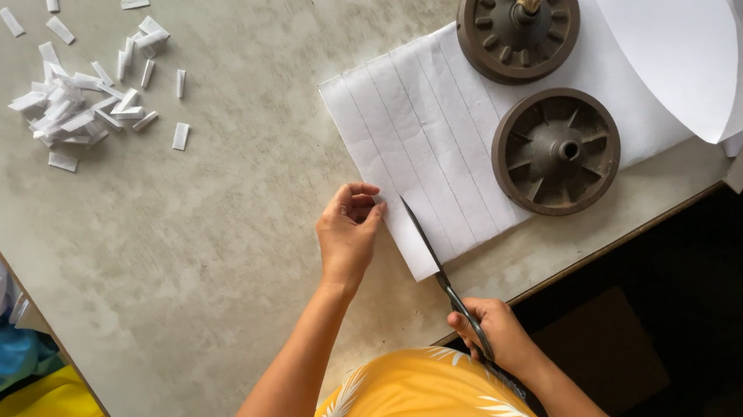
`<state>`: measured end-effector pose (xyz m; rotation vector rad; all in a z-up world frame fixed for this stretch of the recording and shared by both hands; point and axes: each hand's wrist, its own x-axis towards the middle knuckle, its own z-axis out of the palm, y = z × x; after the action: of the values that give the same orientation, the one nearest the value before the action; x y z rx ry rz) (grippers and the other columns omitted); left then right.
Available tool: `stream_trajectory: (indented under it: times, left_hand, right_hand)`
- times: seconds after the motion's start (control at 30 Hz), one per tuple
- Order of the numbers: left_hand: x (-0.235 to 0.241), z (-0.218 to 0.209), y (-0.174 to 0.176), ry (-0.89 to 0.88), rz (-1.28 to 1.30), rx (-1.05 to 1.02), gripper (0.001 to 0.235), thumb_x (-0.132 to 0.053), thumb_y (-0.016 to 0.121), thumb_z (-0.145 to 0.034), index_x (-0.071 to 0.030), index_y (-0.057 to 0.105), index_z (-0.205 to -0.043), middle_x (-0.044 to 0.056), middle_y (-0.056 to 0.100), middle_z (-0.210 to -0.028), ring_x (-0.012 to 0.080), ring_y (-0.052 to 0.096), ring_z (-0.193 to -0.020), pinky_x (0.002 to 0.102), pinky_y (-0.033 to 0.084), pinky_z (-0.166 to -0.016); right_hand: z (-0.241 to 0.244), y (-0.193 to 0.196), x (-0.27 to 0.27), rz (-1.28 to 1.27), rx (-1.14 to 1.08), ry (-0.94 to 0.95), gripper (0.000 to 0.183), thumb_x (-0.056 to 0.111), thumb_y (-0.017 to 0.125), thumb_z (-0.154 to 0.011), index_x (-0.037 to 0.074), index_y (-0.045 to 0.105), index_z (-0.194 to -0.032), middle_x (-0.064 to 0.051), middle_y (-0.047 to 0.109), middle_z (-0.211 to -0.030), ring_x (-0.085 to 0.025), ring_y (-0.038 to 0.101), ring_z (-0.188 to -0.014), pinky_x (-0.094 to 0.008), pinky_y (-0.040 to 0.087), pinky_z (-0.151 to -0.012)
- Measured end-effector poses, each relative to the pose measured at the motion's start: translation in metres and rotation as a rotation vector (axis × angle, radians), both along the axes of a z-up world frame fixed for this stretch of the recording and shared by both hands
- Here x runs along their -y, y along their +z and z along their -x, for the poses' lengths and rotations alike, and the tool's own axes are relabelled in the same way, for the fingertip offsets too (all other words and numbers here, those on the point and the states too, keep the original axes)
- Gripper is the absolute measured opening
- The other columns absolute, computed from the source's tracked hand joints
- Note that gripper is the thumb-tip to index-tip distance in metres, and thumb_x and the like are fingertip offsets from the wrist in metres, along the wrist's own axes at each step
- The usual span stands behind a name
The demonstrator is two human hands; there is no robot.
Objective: Cutting small strips of white material from a larger sheet using scissors on a workbench.
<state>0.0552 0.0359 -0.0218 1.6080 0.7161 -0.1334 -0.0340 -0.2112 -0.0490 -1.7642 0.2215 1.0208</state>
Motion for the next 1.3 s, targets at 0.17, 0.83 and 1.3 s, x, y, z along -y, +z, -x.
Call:
stream_trajectory:
  times: [0.17,0.83,1.3]
  left_hand:
    - [0.000,0.000,0.001,0.004,0.010,0.000,0.017,-0.003,0.075,-0.089,-0.016,0.073,-0.099,-0.002,0.074,-0.094,0.0073,0.069,-0.086,0.020,0.059,-0.083]
    - [-0.005,-0.004,0.000,-0.044,-0.010,0.008,0.022,-0.005,0.076,-0.087,-0.018,0.072,-0.105,-0.001,0.072,-0.092,0.0078,0.066,-0.080,0.021,0.059,-0.078]
    - [-0.023,-0.038,0.003,0.008,-0.026,0.074,0.022,-0.004,0.074,-0.088,-0.017,0.074,-0.107,-0.004,0.073,-0.101,0.0078,0.065,-0.086,0.021,0.059,-0.084]
  right_hand:
    - [-0.005,0.000,-0.003,0.021,0.025,0.027,0.058,0.065,0.066,-0.079,0.011,0.050,-0.065,-0.002,0.052,-0.046,-0.010,0.054,-0.038,-0.026,0.044,-0.042]
    - [-0.032,0.001,-0.028,-0.001,-0.004,-0.030,0.056,0.061,0.066,-0.082,0.009,0.052,-0.068,-0.003,0.048,-0.053,-0.013,0.051,-0.039,-0.027,0.046,-0.039]
    - [-0.040,0.012,-0.031,0.033,0.000,0.016,0.057,0.062,0.065,-0.083,0.011,0.048,-0.066,-0.003,0.048,-0.053,-0.014,0.054,-0.039,-0.027,0.045,-0.041]
